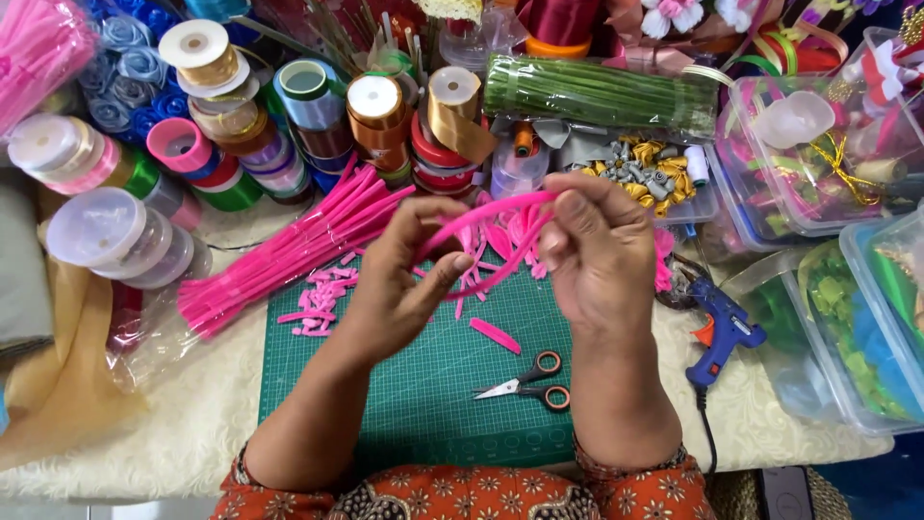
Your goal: Organizing and trimming pink craft petals on a green cutting mat.
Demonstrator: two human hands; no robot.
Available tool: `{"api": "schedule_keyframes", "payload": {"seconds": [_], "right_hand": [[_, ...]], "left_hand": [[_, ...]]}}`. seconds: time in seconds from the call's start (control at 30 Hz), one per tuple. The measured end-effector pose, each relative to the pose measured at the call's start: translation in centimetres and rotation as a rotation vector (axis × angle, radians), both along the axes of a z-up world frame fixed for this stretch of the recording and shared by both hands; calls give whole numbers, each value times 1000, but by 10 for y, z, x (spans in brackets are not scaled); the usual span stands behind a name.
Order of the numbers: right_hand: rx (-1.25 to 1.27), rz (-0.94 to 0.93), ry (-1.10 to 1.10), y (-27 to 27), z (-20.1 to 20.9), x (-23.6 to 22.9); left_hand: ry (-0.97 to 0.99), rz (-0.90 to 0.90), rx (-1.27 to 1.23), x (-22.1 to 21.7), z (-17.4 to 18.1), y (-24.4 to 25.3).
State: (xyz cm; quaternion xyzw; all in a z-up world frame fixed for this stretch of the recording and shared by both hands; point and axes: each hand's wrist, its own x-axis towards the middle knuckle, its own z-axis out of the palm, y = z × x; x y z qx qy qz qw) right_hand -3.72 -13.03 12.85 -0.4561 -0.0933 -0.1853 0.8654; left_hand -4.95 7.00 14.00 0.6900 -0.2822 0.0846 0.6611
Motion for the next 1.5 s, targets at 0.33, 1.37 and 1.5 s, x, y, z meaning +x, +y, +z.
{"api": "schedule_keyframes", "payload": {"seconds": [0.33, 1.37, 1.5], "right_hand": [[-233, -275, -275, -9, 20, -32], [-1373, -350, -880, 27, -137, -127], [-1853, -275, -78, -37, -144, -129]], "left_hand": [[113, 12, -146, -3, -4, 25], [928, -190, -357, -51, -137, 8], [746, -266, -172, -55, -127, 23]]}}
